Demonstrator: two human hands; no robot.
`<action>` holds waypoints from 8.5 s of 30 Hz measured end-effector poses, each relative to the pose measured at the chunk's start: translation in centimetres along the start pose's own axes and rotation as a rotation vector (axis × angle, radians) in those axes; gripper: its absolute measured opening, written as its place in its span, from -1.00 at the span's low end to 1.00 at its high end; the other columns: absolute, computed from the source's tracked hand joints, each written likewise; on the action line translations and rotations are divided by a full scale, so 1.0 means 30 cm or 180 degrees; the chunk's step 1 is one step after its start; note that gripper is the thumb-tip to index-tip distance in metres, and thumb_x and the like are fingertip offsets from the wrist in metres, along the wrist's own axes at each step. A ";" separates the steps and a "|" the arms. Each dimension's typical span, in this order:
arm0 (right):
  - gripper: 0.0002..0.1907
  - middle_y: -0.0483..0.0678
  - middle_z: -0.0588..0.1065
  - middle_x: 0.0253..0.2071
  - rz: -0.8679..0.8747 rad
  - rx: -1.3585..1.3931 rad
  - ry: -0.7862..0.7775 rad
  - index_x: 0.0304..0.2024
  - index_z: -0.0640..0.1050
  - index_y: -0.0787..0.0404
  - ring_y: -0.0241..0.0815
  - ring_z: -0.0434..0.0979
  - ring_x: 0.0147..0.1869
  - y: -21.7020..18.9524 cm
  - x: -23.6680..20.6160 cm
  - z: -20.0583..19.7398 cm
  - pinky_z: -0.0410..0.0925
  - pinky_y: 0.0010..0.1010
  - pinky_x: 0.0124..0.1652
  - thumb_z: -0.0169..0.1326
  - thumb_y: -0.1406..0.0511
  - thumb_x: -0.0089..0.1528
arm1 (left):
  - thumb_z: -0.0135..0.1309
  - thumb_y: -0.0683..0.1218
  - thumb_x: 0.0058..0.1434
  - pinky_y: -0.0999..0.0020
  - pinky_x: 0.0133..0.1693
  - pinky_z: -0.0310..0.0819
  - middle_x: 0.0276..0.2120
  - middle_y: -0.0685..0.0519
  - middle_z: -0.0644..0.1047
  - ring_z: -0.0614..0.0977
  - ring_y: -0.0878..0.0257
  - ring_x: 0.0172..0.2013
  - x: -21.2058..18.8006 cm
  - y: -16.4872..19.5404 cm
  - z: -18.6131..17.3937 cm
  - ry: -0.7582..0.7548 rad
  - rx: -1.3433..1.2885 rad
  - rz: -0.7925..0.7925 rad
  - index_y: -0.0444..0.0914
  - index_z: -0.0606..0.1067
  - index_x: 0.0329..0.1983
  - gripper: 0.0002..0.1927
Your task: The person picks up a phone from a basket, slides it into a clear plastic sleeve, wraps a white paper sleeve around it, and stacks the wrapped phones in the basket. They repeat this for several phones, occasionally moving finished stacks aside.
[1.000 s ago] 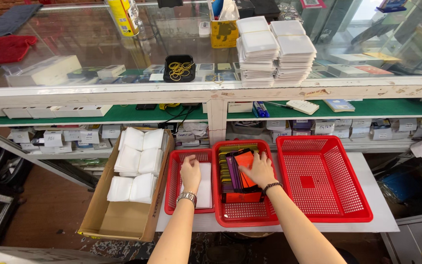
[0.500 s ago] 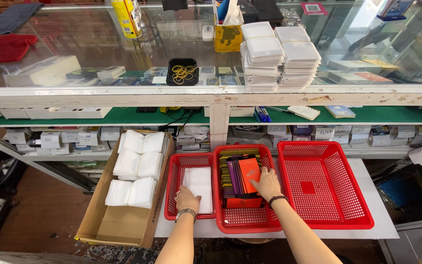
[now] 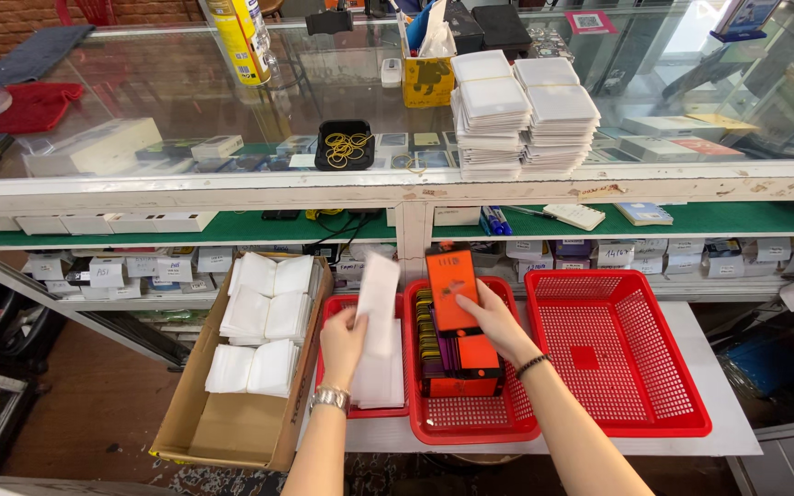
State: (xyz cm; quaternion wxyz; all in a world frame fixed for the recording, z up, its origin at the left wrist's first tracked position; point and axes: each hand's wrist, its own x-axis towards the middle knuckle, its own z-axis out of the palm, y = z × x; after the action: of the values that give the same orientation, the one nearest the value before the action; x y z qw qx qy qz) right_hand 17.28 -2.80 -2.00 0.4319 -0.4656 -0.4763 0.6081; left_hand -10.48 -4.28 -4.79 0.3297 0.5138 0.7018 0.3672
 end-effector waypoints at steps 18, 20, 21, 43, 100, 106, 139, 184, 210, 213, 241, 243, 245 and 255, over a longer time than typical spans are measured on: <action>-0.62 -0.03 0.54 0.16 -0.0164 -0.0237 -0.0050 0.21 0.43 0.27 -0.24 0.52 0.26 -0.050 -0.085 0.025 0.36 -0.37 0.23 0.01 0.33 0.35 | 0.25 -0.05 0.21 0.43 -0.40 0.54 -0.34 0.00 0.70 0.67 0.34 -0.45 -0.003 0.143 0.099 -0.0926 -0.2038 -0.0225 -0.36 0.66 -0.14 -0.71; -0.68 0.00 0.52 0.12 -0.0675 0.0969 0.0327 0.15 0.41 0.28 -0.14 0.55 0.19 -0.088 -0.068 -0.001 0.43 -0.22 0.14 0.00 0.35 0.35 | 0.25 -0.06 0.17 0.45 -0.43 0.54 -0.38 0.03 0.71 0.68 0.33 -0.49 -0.046 0.162 0.088 -0.0852 -0.1595 -0.0257 -0.29 0.67 -0.13 -0.74; -0.71 0.02 0.51 0.10 -0.0927 0.1569 0.0522 0.12 0.40 0.28 -0.10 0.56 0.16 -0.107 -0.055 -0.012 0.46 -0.15 0.10 0.00 0.36 0.35 | 0.25 -0.07 0.17 0.47 -0.43 0.53 -0.38 0.02 0.71 0.68 0.35 -0.48 -0.059 0.178 0.093 -0.0923 -0.1708 -0.0053 -0.32 0.67 -0.14 -0.74; -0.50 -0.01 0.56 0.04 -0.0555 0.0240 0.0177 0.26 0.36 0.14 -0.20 0.60 0.05 -0.249 0.042 -0.023 0.48 -0.35 0.03 0.09 0.35 0.26 | 0.19 -0.02 0.26 0.47 -0.39 0.56 -0.35 0.03 0.70 0.67 0.38 -0.43 -0.107 0.185 0.098 -0.1857 -0.2327 -0.0098 -0.36 0.64 -0.11 -0.69; -0.62 0.25 0.53 -0.01 0.0890 -0.1319 0.1430 0.02 0.35 0.37 0.12 0.57 0.03 0.119 -0.069 0.161 0.38 -0.13 0.03 -0.12 0.18 0.34 | -0.13 -0.10 0.30 0.14 0.15 0.38 0.17 -0.24 0.50 0.54 -0.03 0.16 -0.124 0.070 0.338 -0.1346 -0.1257 -0.0678 -0.41 0.32 0.35 -0.44; -0.67 0.23 0.57 -0.04 0.0564 -0.1316 0.1264 0.00 0.39 0.35 0.09 0.60 0.01 0.145 -0.038 0.110 0.41 -0.12 0.02 -0.07 0.22 0.32 | 0.00 -0.03 0.34 0.16 0.24 0.34 0.20 -0.34 0.46 0.50 -0.08 0.20 -0.120 0.104 0.316 -0.0897 0.0465 -0.0073 -0.40 0.22 0.41 -0.37; -0.47 0.04 0.61 0.05 0.0304 -0.0546 0.0574 0.21 0.46 0.32 -0.17 0.63 0.07 0.122 0.026 0.074 0.48 -0.36 0.03 0.15 0.24 0.22 | 0.10 0.03 0.26 0.03 -0.14 0.54 -0.32 -0.24 0.63 0.68 -0.14 -0.24 -0.021 -0.115 -0.028 0.0228 0.0946 0.0283 -0.27 0.65 -0.15 -0.70; -0.62 0.02 0.60 0.00 -0.0211 -0.1147 -0.0166 0.13 0.46 0.34 -0.21 0.58 0.07 -0.018 -0.032 -0.015 0.45 -0.38 0.06 0.09 0.29 0.31 | 0.22 -0.02 0.21 0.25 -0.08 0.54 -0.09 -0.09 0.59 0.66 0.15 -0.15 -0.023 0.117 0.129 -0.0291 -0.1174 0.0132 -0.30 0.42 0.12 -0.53; -0.82 -0.12 0.54 -0.01 -0.0919 0.1367 0.0495 -0.07 0.46 0.19 -0.28 0.53 0.12 -0.058 0.007 -0.012 0.35 -0.31 0.21 0.14 0.36 0.29 | 0.28 -0.09 0.21 0.52 -0.40 0.40 -0.42 0.05 0.68 0.54 0.48 -0.45 -0.101 0.159 0.114 -0.1233 -0.1621 0.0672 -0.36 0.68 -0.23 -0.79; -0.82 -0.10 0.55 -0.03 -0.0787 0.0984 0.0403 -0.07 0.48 0.21 -0.28 0.52 0.11 -0.068 -0.002 -0.008 0.36 -0.32 0.21 0.15 0.37 0.29 | 0.26 -0.08 0.21 0.53 -0.35 0.46 -0.37 0.06 0.70 0.59 0.48 -0.42 -0.095 0.154 0.120 -0.1364 -0.1878 0.0551 -0.35 0.69 -0.19 -0.77; -0.74 -0.01 0.62 -0.05 -0.0312 -0.0134 0.0096 -0.09 0.56 0.29 -0.23 0.60 0.05 -0.179 0.041 -0.046 0.42 -0.35 0.13 0.25 0.32 0.21 | 0.24 -0.04 0.23 0.51 -0.39 0.52 -0.38 0.05 0.69 0.64 0.43 -0.44 -0.096 0.160 0.106 -0.1539 -0.2350 -0.0024 -0.34 0.67 -0.18 -0.74; -0.73 -0.02 0.63 -0.02 -0.0224 -0.0337 -0.0094 -0.08 0.56 0.30 -0.24 0.60 0.05 -0.176 0.032 -0.040 0.42 -0.36 0.12 0.25 0.32 0.20 | 0.24 -0.04 0.24 0.51 -0.39 0.52 -0.37 0.06 0.69 0.63 0.44 -0.44 -0.091 0.161 0.104 -0.1589 -0.2307 0.0072 -0.35 0.67 -0.17 -0.74; -0.70 -0.06 0.63 0.02 -0.0164 -0.0504 -0.0367 -0.08 0.54 0.33 -0.27 0.59 0.08 -0.181 0.022 -0.028 0.41 -0.39 0.13 0.26 0.33 0.19 | 0.23 -0.04 0.25 0.51 -0.39 0.51 -0.37 0.06 0.69 0.63 0.44 -0.44 -0.089 0.165 0.103 -0.1651 -0.2249 0.0141 -0.35 0.67 -0.17 -0.74; -0.66 -0.06 0.60 -0.03 -0.1142 -0.1213 0.0038 0.21 0.52 0.19 -0.33 0.57 -0.04 -0.246 0.036 0.040 0.47 -0.46 -0.06 0.04 0.31 0.38 | 0.22 -0.05 0.25 0.48 -0.34 0.56 -0.30 0.02 0.70 0.66 0.40 -0.38 -0.065 0.187 0.156 -0.1455 -0.2602 -0.0190 -0.34 0.66 -0.15 -0.75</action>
State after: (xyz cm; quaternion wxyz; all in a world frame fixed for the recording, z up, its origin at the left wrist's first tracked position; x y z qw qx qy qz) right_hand 16.50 -0.69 5.22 0.4402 -0.4502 -0.6546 0.4184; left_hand -3.37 -4.20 -2.24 0.6616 0.3891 0.4234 0.4813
